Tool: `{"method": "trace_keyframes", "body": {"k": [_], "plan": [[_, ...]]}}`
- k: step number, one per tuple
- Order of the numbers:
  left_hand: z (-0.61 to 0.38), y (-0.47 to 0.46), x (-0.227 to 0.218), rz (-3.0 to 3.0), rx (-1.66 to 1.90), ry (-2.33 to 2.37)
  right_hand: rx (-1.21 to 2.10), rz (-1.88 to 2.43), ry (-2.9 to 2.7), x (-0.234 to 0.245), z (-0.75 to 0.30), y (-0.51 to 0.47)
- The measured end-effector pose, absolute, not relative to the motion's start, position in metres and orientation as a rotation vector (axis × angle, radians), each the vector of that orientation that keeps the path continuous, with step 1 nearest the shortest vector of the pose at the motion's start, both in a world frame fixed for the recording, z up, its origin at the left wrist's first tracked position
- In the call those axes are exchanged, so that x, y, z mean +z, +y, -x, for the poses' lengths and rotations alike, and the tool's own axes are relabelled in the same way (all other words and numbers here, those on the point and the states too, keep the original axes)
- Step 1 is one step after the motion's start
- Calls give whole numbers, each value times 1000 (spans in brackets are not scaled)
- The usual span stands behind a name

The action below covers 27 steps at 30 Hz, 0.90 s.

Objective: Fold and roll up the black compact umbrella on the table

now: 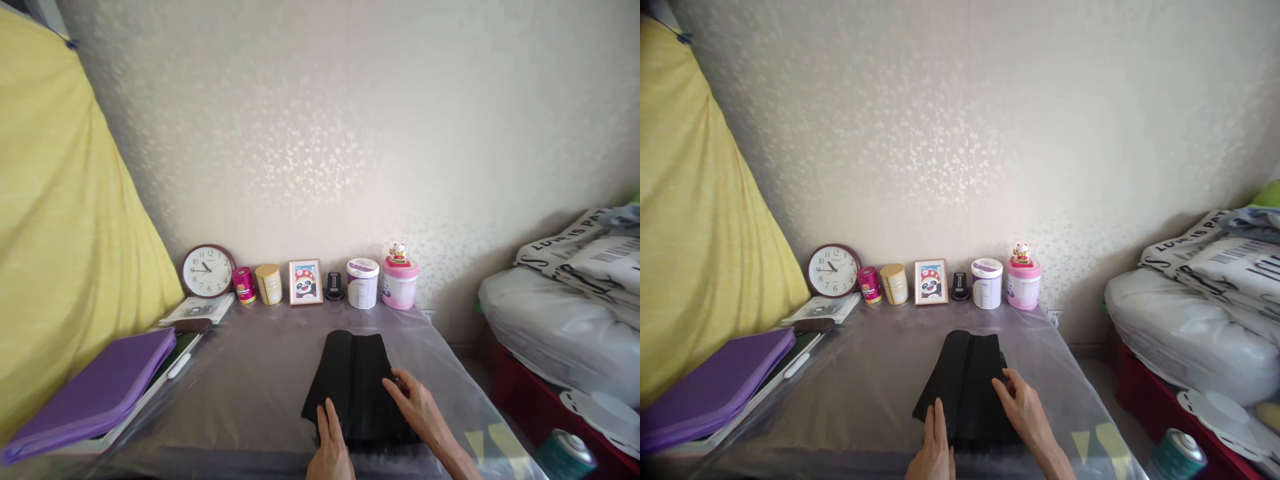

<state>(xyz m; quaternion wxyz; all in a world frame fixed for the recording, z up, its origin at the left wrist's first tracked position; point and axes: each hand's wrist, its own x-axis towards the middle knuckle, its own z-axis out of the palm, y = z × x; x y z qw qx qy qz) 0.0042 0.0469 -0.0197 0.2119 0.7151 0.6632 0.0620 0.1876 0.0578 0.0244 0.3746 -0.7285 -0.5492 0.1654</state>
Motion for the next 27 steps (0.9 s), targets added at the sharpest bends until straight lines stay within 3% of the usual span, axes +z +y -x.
{"method": "trace_keyframes", "body": {"k": [16,27], "plan": [[-1,48,-11,-1992,71,1809,270,1927,-1578,55,-166,63],[-1,53,-9,-1899,42,1767,775,1878,-1373,42,-170,71]]}}
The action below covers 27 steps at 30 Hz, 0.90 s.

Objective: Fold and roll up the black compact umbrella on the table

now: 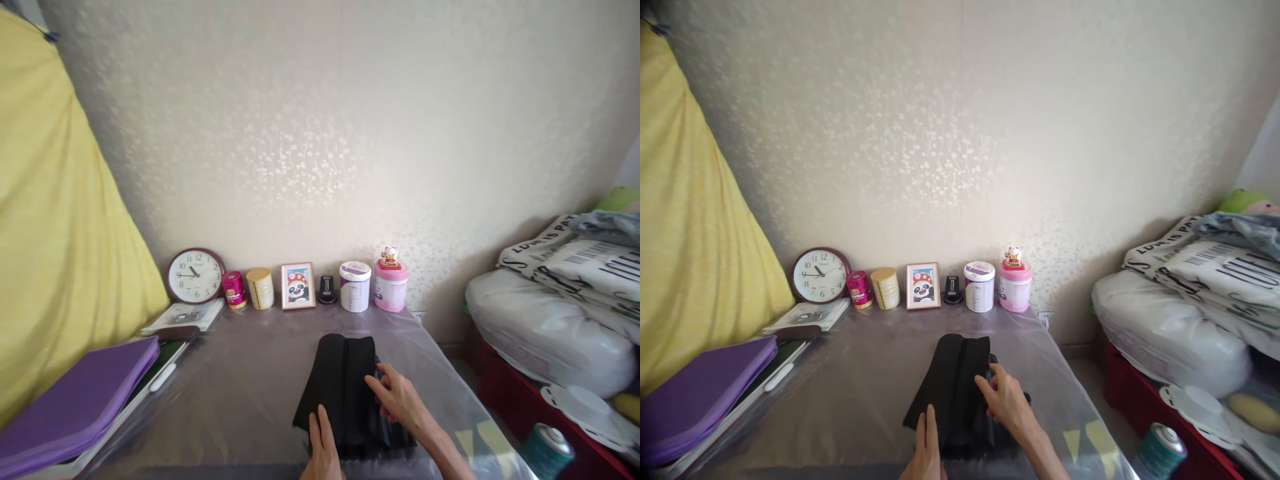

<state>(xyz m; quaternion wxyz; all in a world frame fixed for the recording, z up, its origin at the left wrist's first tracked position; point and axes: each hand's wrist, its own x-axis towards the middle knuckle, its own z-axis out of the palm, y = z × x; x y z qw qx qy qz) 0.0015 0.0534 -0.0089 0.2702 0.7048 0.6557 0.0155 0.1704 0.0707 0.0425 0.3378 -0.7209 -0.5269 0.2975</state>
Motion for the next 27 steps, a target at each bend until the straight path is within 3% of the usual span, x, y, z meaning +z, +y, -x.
{"method": "trace_keyframes", "body": {"k": [11,19,27], "plan": [[1,50,-7,-1922,62,1751,431,1840,-1511,42,-177,67],[1,50,-11,-1932,69,1757,672,1818,-1379,47,-174,68],[1,48,-6,-1914,90,1761,585,1897,-1431,41,-182,69]]}}
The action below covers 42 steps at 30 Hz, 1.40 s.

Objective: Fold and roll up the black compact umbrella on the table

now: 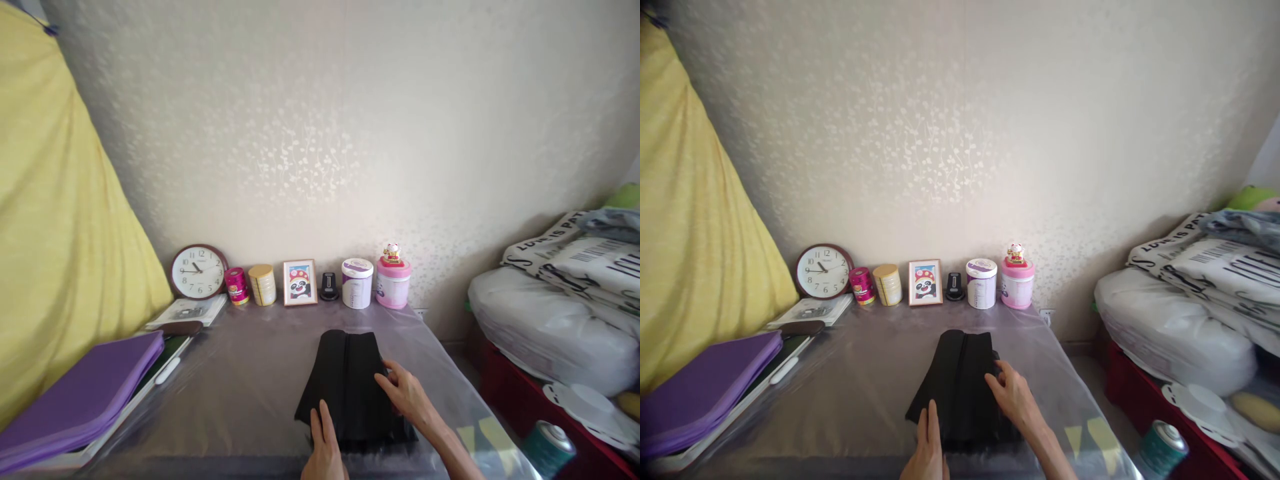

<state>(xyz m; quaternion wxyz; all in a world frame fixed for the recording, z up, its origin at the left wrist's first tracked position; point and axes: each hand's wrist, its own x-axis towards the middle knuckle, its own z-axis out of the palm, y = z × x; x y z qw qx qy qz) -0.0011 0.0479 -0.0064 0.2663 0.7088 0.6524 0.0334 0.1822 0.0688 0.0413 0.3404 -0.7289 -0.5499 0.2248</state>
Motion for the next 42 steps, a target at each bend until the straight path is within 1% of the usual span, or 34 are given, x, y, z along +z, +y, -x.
{"method": "trace_keyframes", "body": {"k": [5,14,21,26,30,35,39,42], "plan": [[1,47,-4,-1903,72,1759,612,1816,-1381,43,-183,73],[3,44,5,-1908,60,1723,1023,1462,-1121,69,-168,73],[2,46,5,-1932,49,1726,1106,1326,-1101,85,-137,92],[2,49,4,-1917,24,1699,1176,1243,-1081,79,-105,116],[3,51,0,-1958,-13,1708,1124,1284,-1085,58,-83,136],[7,51,-5,-1977,17,1680,971,1452,-1281,29,-69,152],[8,49,-7,-1987,55,1693,788,1591,-1496,22,-66,153],[10,47,-9,-1985,65,1721,717,1646,-1617,24,-66,150]]}}
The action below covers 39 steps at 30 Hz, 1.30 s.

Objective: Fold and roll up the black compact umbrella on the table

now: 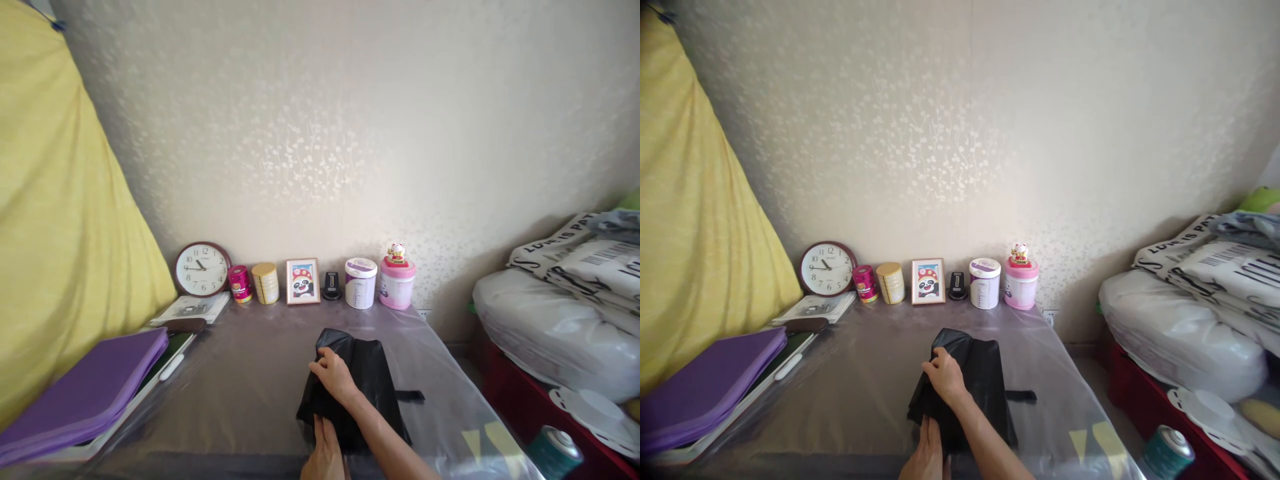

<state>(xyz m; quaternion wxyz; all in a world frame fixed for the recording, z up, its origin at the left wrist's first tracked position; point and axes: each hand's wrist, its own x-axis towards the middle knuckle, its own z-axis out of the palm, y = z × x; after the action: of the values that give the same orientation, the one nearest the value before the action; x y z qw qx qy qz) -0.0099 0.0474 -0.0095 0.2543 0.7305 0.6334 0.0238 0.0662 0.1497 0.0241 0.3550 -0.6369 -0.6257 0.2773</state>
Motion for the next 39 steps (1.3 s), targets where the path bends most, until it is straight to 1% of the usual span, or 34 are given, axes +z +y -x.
{"method": "trace_keyframes", "body": {"k": [6,13,18,24,31,35,39], "plan": [[19,43,-8,-1994,182,1811,622,1672,-1763,29,-66,142],[15,46,12,-2134,177,1733,747,1561,-1885,36,-71,139],[14,51,10,-2182,114,1704,841,1483,-1958,38,-74,140],[12,62,-2,-2071,-41,1626,633,1423,-2177,38,-76,128],[6,63,-7,-2033,-66,1641,380,1049,-2429,40,-92,114],[2,61,-3,-2015,-82,1687,277,1031,-2498,35,-101,132],[-3,59,-1,-1990,-70,1737,196,1128,-2472,25,-110,160]]}}
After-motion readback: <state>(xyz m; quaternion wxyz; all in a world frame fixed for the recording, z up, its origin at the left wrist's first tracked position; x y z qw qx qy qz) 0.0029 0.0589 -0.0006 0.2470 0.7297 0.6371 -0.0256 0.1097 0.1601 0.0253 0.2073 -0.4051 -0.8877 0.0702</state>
